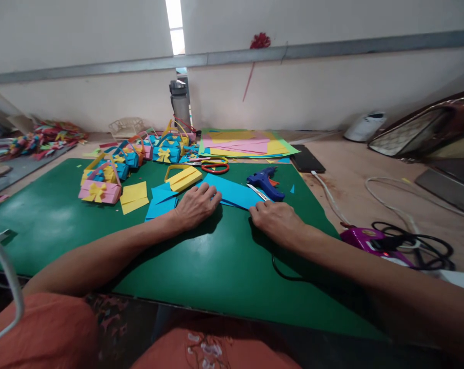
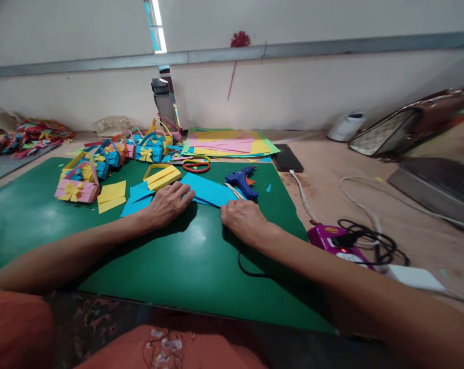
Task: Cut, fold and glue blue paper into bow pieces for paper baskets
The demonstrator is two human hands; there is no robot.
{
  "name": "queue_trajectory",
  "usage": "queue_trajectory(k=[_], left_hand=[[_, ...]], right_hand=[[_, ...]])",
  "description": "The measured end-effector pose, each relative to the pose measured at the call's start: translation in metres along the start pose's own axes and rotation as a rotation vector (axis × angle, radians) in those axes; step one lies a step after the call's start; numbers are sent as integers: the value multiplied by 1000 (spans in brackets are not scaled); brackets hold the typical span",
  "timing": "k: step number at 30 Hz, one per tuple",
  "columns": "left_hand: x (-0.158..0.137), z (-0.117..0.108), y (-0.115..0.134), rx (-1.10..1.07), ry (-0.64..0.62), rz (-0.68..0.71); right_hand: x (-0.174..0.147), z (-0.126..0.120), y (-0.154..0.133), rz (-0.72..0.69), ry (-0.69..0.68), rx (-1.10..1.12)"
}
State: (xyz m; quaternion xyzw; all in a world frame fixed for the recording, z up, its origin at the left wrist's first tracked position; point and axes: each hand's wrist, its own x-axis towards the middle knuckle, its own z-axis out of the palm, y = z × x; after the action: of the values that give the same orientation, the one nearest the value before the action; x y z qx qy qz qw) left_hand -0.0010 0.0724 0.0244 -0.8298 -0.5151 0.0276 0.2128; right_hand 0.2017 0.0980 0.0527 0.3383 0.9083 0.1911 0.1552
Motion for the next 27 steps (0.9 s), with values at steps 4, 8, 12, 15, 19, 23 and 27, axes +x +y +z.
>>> queue_trajectory(k=[4, 8, 12, 15, 19, 23, 27], left_hand=[[3, 3, -4, 8, -6, 2], [5, 3, -7, 0, -8, 6], [8, 5, -11, -44, -56, 54], [10, 9, -13, -76, -73, 59], [10, 11, -12, -107, -83, 19], [9, 13, -10, -134, -70, -29], [7, 19, -6, -170, -29, -92]], right_hand=[[2, -2, 2, -22, -9, 4], [-2, -4, 1, -52, -25, 13], [-3, -5, 0, -60, -28, 22], [2, -5, -1, -41, -26, 23], [15, -3, -2, -41, -23, 31], [28, -3, -3, -85, -11, 51], [33, -4, -7, -107, 22, 57]])
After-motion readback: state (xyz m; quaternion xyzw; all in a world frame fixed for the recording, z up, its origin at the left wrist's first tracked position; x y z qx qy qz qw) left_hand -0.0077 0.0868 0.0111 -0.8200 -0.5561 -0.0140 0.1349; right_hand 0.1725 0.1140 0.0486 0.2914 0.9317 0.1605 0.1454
